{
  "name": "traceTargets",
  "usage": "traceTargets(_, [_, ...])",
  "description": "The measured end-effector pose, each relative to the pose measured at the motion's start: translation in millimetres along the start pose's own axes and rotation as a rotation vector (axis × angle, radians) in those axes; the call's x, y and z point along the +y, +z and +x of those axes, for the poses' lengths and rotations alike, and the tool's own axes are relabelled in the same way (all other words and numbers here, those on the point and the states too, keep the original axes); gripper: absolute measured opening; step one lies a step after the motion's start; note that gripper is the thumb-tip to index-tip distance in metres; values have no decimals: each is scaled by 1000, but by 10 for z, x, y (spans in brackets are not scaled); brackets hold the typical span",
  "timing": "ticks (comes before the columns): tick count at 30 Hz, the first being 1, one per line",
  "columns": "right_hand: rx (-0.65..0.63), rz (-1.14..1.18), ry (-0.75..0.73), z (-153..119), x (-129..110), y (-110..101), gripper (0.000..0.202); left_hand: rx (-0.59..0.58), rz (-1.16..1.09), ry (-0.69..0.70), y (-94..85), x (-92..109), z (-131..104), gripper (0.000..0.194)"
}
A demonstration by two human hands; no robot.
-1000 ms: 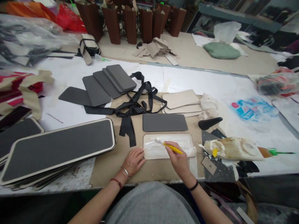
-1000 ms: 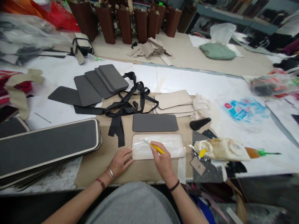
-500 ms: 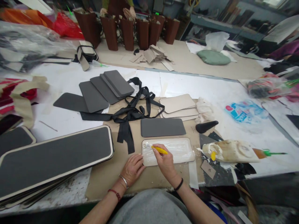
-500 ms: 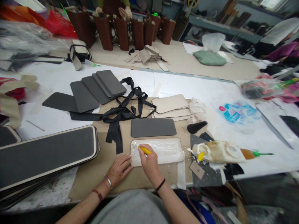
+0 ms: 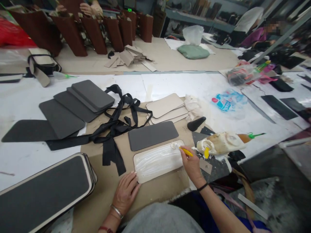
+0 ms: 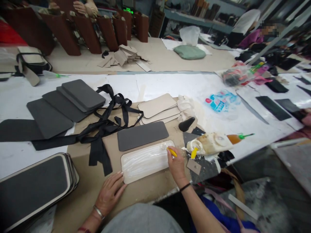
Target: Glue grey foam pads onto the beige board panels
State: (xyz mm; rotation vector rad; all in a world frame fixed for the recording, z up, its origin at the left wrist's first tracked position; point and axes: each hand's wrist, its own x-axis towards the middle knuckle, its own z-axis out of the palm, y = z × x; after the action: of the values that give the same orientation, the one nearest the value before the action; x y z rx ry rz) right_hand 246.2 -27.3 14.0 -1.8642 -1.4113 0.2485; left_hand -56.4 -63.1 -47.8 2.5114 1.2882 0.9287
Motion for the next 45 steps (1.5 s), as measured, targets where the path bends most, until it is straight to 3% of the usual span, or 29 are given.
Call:
traceTargets(6, [69,-131,-19,34,187,-165,26,-5,-4,13,-2,-4,10,23])
traceTargets(14, [10,-167,-91,-151,206,-356,23,-18,-5,5,-16,3,38,20])
traceTargets(18, [-18,-119,-56,-309,80,-407,24,-16,-12,-4,-23,8,40,19])
traceTargets(21, [-87,26,8,-459,-164,-306,22,-15,-14,-14,-26,12,35,18])
traceTargets(27, [-316,419,131,-744,-773,160,18,-38,-34,-52,-20,14,0,20])
traceTargets(30, [-380,482,147,-810,-887,323,17,-49,-33,-58,-14,8,-19,22])
traceTargets(34, [-308,369,125,-778,-677,269,20,-43,-32,-45,-13,4,-22,21])
traceTargets(39, [-120,134,104,-656,-346,-98,25,-29,-40,-43,-23,15,-3,19])
traceTargets(45, [-178,-11,-3,-631,-290,-280,26,-12,-24,-61,-27,37,15,19])
